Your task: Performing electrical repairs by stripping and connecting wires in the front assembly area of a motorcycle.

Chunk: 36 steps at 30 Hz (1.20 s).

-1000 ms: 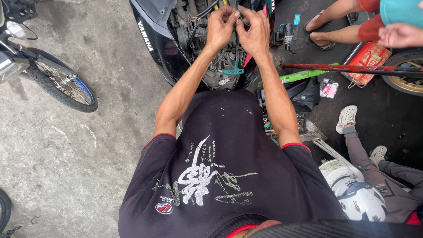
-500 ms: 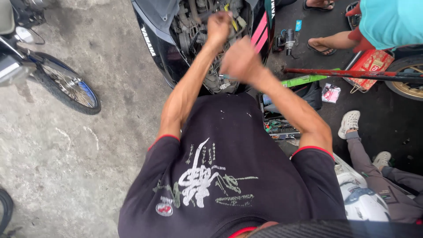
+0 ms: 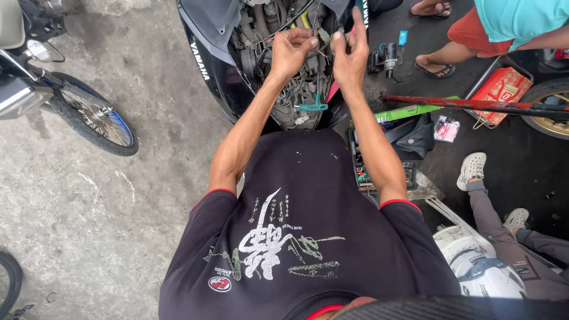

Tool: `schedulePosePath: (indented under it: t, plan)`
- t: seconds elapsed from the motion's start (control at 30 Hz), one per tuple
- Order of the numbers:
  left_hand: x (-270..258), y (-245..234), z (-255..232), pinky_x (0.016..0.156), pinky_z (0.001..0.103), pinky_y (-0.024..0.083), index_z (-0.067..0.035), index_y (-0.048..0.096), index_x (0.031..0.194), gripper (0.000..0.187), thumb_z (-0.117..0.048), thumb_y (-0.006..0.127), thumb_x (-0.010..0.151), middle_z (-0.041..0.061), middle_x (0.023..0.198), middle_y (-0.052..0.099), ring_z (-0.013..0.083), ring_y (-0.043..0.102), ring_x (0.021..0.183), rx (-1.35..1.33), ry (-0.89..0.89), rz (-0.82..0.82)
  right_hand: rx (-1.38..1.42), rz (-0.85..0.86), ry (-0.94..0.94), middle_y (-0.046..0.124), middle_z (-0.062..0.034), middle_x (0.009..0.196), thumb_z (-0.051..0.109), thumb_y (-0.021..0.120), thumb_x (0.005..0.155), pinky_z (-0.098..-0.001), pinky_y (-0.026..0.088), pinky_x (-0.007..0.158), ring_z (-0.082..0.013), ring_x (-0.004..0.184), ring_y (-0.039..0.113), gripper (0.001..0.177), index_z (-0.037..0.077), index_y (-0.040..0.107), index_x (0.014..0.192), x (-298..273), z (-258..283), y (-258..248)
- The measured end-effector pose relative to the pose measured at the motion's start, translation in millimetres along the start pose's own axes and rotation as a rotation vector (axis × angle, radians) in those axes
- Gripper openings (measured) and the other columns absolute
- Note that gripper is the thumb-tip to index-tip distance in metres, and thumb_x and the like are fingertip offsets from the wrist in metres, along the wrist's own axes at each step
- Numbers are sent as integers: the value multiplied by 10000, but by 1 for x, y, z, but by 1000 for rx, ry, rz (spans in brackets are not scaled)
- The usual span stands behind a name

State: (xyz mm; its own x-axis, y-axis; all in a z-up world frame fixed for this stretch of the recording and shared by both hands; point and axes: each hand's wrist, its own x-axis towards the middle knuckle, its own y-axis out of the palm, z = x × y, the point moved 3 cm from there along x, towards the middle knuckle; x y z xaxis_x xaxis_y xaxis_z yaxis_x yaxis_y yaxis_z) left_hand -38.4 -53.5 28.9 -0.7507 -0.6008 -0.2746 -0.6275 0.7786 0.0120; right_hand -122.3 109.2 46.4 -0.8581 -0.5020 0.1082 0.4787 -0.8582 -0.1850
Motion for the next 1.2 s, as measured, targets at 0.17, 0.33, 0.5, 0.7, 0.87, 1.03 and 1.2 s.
schedulePosePath:
  t: [0.17, 0.33, 0.5, 0.7, 0.87, 1.03, 1.2]
  plan:
    - [-13, 6, -25, 734, 326, 737, -79, 828, 1029, 198, -203, 883, 885, 82, 788, 872, 147, 875, 734, 116, 40, 65, -41, 130, 10, 732, -71, 1099, 372, 685, 1123, -371, 564, 901, -196, 1022, 675, 395, 108, 685, 1416, 42, 9, 10]
    - [-20, 3, -65, 619, 448, 598, -115, 838, 1080, 307, -348, 913, 895, -31, 665, 816, 210, 805, 664, 740, 246, 107, -55, 216, -21, 810, -40, 1069, 297, 772, 1076, -386, 593, 883, -167, 1035, 733, 244, 60, 820, 1111, 59, 12, 20]
    - [13, 16, -40, 1080, 525, 506, -62, 398, 1615, 681, -507, 582, 1134, 151, 1420, 615, 326, 641, 1276, 687, 459, -60, -17, 211, -88, 625, 32, 853, 98, 681, 1138, -312, 473, 796, -85, 856, 529, 273, 86, 670, 865, 54, 18, 15]
    - [46, 44, -47, 784, 349, 685, -99, 758, 1093, 225, -257, 619, 1014, 6, 843, 845, 155, 845, 816, 85, 364, -90, -76, 283, -155, 826, -144, 1184, 37, 671, 1066, -371, 629, 974, -232, 1140, 771, 189, -27, 798, 1191, 52, 40, 16]
    - [69, 47, 7, 757, 321, 755, -143, 678, 1417, 411, -385, 625, 1089, -23, 852, 806, 113, 820, 783, -49, 296, -42, -58, 294, 49, 609, -79, 1092, 13, 548, 1016, -393, 483, 941, -218, 1029, 553, 265, 81, 644, 1254, 57, 41, -4]
    - [59, 45, -4, 1251, 492, 578, -35, 574, 1551, 690, -558, 595, 1103, 213, 1546, 681, 384, 641, 1490, -103, 365, -86, -87, 157, -178, 725, -98, 878, 50, 524, 1038, -370, 544, 740, -206, 777, 694, 196, 79, 494, 1229, 75, 60, -15]
    - [59, 45, 3, 691, 306, 457, -190, 595, 1437, 351, -240, 624, 1091, -11, 873, 678, 107, 510, 734, -363, 341, -79, -162, 204, -462, 686, -82, 1024, 53, 696, 1055, -390, 500, 799, -214, 883, 593, 138, 50, 654, 1186, 85, 91, -11]
